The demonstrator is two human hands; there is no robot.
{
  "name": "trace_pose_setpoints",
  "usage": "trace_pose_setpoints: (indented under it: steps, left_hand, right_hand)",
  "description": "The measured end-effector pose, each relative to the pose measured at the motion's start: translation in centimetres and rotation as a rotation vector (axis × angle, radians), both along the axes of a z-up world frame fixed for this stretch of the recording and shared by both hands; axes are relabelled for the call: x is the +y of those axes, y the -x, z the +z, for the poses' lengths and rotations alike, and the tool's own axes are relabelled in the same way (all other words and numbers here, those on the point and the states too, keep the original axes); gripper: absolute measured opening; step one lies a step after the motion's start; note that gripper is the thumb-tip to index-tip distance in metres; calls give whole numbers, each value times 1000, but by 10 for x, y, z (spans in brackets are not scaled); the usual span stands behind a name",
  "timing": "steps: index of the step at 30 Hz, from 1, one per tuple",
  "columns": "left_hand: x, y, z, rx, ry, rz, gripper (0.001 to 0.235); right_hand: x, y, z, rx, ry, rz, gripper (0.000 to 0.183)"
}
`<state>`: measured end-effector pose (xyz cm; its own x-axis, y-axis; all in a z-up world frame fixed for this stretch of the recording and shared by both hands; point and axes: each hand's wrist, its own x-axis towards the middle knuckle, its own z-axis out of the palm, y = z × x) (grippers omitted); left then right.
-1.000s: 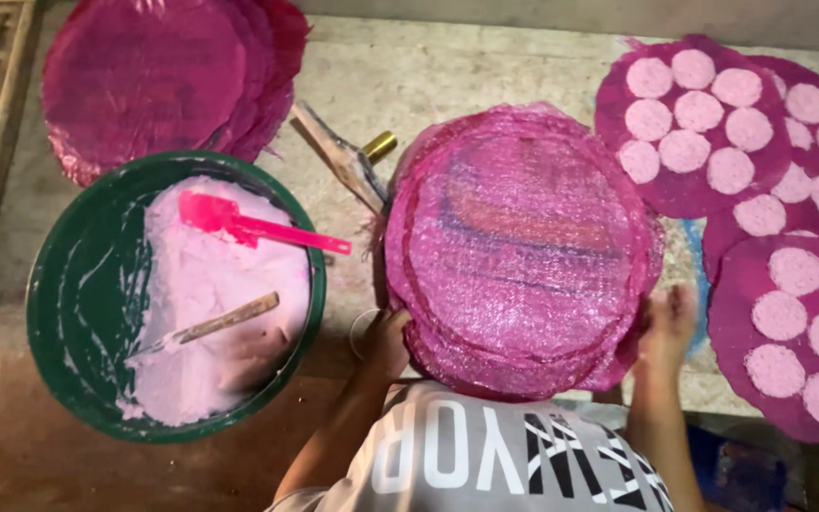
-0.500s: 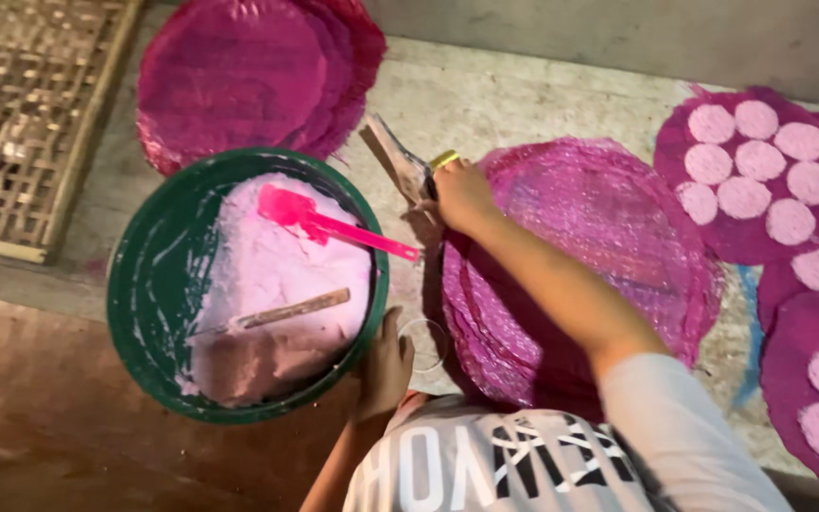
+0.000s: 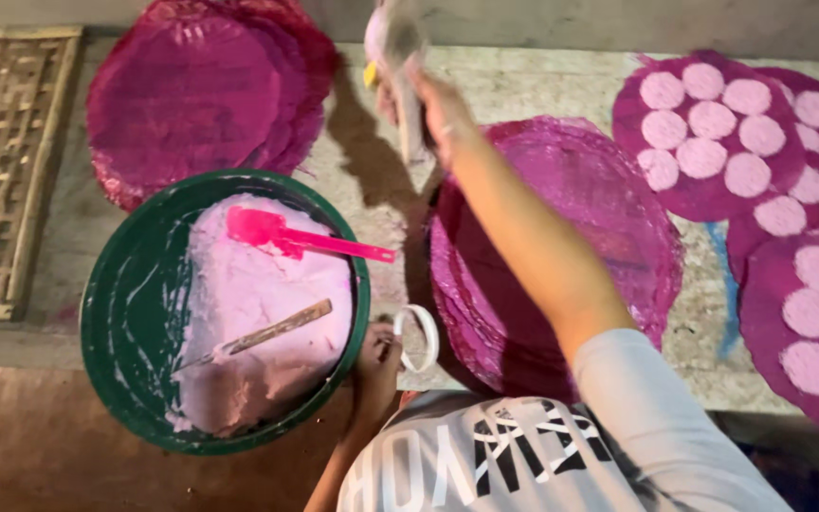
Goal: The person scoops pink dough from a green basin and presses it into a circular mold on a purple mat. They repeatedly fill the mold, remove the shaped circles, and stack them on a nearby tray. The process is continuous and repetitive throughout the clip.
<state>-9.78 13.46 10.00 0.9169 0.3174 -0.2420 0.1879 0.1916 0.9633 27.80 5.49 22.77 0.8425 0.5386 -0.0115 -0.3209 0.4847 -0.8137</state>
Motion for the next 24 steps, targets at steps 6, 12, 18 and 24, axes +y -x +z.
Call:
trace_pose_setpoints:
  steps: [6,12,18,24]
  left_hand:
    - [-39,-26,57,-223,-474,15,10]
    - [-71,-110,89,-274,-656,-201,18]
    - [-92,-113,115,-390,-1051,-339,47]
    - [-124,-97,153,-647,-682,-769,72]
  right_hand:
    - [-168,69,102,-150,-211,-22,51]
    - [-284,176,95,-286,178,-184,49]
    - [-327,221,61,-64,683,-173,64]
    - [-318,256,91,-622,951,377,54]
